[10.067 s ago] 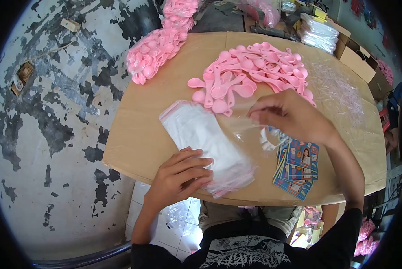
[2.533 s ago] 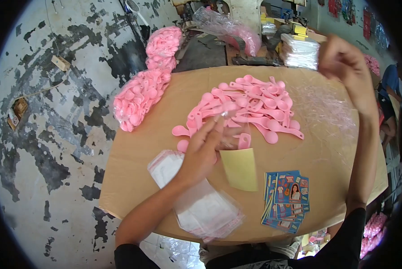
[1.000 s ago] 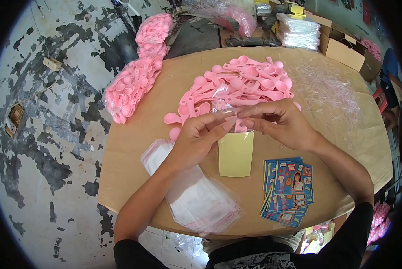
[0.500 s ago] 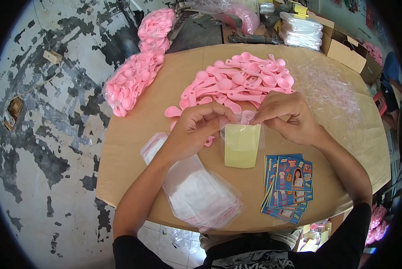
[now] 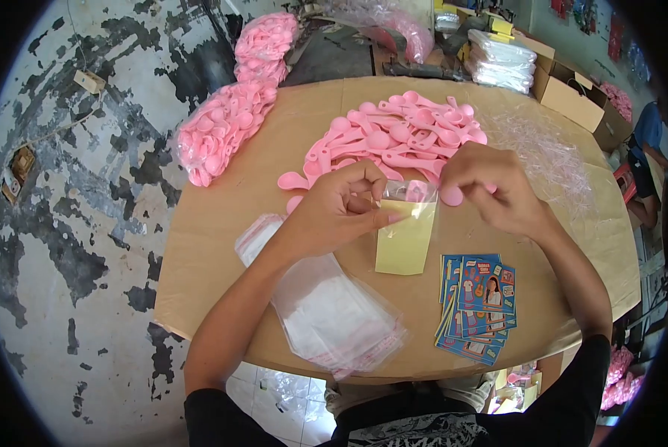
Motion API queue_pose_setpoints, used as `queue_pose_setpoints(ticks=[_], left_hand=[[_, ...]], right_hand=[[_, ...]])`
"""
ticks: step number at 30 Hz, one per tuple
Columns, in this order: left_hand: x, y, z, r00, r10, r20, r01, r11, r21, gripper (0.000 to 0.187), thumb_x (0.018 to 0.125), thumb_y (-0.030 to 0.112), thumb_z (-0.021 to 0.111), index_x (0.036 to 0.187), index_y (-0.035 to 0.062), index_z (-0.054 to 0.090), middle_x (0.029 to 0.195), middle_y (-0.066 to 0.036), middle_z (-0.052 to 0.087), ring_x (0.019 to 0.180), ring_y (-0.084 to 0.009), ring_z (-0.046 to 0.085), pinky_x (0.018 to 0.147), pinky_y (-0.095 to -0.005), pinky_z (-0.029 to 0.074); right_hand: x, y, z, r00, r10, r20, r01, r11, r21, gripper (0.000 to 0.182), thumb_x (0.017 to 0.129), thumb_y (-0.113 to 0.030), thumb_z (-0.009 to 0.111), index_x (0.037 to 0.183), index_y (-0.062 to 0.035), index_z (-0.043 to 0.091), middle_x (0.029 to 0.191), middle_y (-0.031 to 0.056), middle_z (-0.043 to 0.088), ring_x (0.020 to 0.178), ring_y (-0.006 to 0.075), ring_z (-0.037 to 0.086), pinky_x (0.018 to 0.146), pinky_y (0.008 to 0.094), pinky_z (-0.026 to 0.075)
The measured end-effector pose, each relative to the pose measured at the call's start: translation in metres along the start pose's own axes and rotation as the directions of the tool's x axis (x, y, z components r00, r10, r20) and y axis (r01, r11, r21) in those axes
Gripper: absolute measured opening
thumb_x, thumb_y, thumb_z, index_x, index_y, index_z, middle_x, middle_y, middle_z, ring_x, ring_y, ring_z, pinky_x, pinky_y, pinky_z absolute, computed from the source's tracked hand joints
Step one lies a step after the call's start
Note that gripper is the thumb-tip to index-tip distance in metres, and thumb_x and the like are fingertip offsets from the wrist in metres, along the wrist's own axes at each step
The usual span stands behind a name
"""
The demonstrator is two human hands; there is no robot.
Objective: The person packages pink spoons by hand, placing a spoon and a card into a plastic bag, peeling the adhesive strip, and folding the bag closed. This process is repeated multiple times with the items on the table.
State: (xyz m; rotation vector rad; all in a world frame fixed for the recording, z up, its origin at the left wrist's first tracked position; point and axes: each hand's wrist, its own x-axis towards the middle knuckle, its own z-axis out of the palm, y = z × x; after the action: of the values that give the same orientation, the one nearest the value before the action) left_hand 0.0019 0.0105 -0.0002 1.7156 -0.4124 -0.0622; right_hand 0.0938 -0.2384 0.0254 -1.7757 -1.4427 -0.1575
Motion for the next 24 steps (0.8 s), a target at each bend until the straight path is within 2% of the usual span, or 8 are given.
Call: queue_pose_setpoints(ticks=[4, 11, 13, 14, 16, 18, 20, 24], left_hand=[[-0.003, 0.008, 0.001, 0.998, 0.035, 0.051, -0.031, 0.996, -0.086, 0.026, 0.083, -0.002, 0.069, 0.098, 0.0048, 0.048, 0.094, -0.002, 0.06, 0.091, -0.0073, 0.062, 0.067, -0.0203, 0.049], [-0.029, 0.051, -0.014, 0.984, 0.171, -0.056, -0.158, 0.97, 0.183, 0.036, 0.087, 0.008, 0.066, 0.121, 0.0034, 0.055, 0.108, -0.005, 0.064, 0.102, -0.0164, 0.06, 0.082, -0.0286, 0.05], [-0.061, 0.067, -0.018, 0.995, 0.074, -0.064, -0.047, 0.935, 0.351, 0.024, 0.085, 0.007, 0.066, 0.109, 0.0017, 0.065, 0.114, -0.007, 0.064, 0.11, -0.0208, 0.06, 0.091, -0.0311, 0.048], [-0.082, 0.065, -0.018, 0.997, 0.069, -0.047, -0.041, 0.896, 0.442, 0.024, 0.084, 0.006, 0.067, 0.107, 0.002, 0.065, 0.115, -0.008, 0.064, 0.112, -0.0224, 0.059, 0.092, -0.0321, 0.048], [-0.12, 0.055, -0.011, 0.999, 0.042, 0.001, -0.034, 0.794, 0.608, 0.023, 0.081, 0.005, 0.068, 0.104, 0.0026, 0.067, 0.118, -0.009, 0.063, 0.114, -0.0255, 0.059, 0.094, -0.034, 0.048], [-0.142, 0.029, 0.007, 0.995, 0.096, 0.031, -0.093, 0.758, 0.645, 0.02, 0.082, 0.007, 0.067, 0.102, 0.0048, 0.066, 0.114, -0.009, 0.064, 0.113, -0.0291, 0.058, 0.094, -0.0355, 0.048], [-0.152, 0.019, 0.023, 0.992, 0.126, 0.016, -0.105, 0.745, 0.659, 0.021, 0.08, 0.007, 0.068, 0.101, 0.0055, 0.067, 0.113, -0.009, 0.065, 0.114, -0.0309, 0.057, 0.095, -0.0372, 0.047], [-0.157, 0.011, 0.045, 0.978, 0.182, -0.101, -0.074, 0.759, 0.647, 0.02, 0.077, 0.007, 0.072, 0.096, 0.0047, 0.067, 0.115, -0.009, 0.064, 0.118, -0.0304, 0.055, 0.097, -0.039, 0.047]], right_hand=[[0.008, -0.039, 0.008, 0.923, 0.353, 0.153, -0.372, 0.92, 0.121, 0.034, 0.083, 0.0, 0.064, 0.116, -0.0078, 0.064, 0.089, 0.0051, 0.068, 0.075, 0.009, 0.061, 0.065, 0.0259, 0.05], [-0.036, -0.078, -0.051, 0.91, 0.412, 0.038, -0.414, 0.905, 0.101, 0.031, 0.085, -0.007, 0.065, 0.116, -0.0044, 0.062, 0.09, 0.0021, 0.067, 0.077, 0.0069, 0.06, 0.068, 0.0225, 0.048], [-0.068, -0.099, -0.093, 0.794, 0.467, 0.389, -0.438, 0.884, -0.166, 0.033, 0.082, -0.005, 0.067, 0.115, -0.0057, 0.063, 0.084, 0.004, 0.068, 0.076, 0.0107, 0.064, 0.07, 0.0245, 0.049], [-0.087, -0.1, -0.112, 0.594, 0.576, 0.562, -0.613, 0.776, -0.147, 0.033, 0.072, -0.012, 0.077, 0.103, -0.0051, 0.068, 0.087, 0.0069, 0.069, 0.077, 0.0177, 0.066, 0.071, 0.0311, 0.05], [-0.101, -0.114, -0.114, 0.5, 0.656, 0.566, -0.59, 0.736, -0.333, 0.026, 0.071, -0.012, 0.078, 0.095, -0.0061, 0.071, 0.085, 0.0063, 0.07, 0.078, 0.0203, 0.066, 0.072, 0.0313, 0.05], [-0.104, -0.116, -0.088, 0.783, 0.526, 0.331, -0.327, 0.802, -0.5, 0.019, 0.076, -0.014, 0.075, 0.091, -0.0046, 0.07, 0.085, 0.0064, 0.069, 0.08, 0.0224, 0.065, 0.074, 0.0325, 0.048], [-0.077, -0.122, -0.044, 0.817, 0.536, 0.212, -0.434, 0.814, -0.387, 0.021, 0.078, -0.021, 0.073, 0.091, -0.0042, 0.069, 0.082, 0.0085, 0.068, 0.081, 0.0264, 0.063, 0.075, 0.0355, 0.047], [-0.029, -0.099, 0.045, 0.931, 0.246, 0.271, -0.177, 0.951, -0.255, 0.033, 0.086, -0.038, 0.064, 0.089, -0.005, 0.069, 0.079, 0.0084, 0.067, 0.078, 0.0267, 0.064, 0.072, 0.0374, 0.048]])
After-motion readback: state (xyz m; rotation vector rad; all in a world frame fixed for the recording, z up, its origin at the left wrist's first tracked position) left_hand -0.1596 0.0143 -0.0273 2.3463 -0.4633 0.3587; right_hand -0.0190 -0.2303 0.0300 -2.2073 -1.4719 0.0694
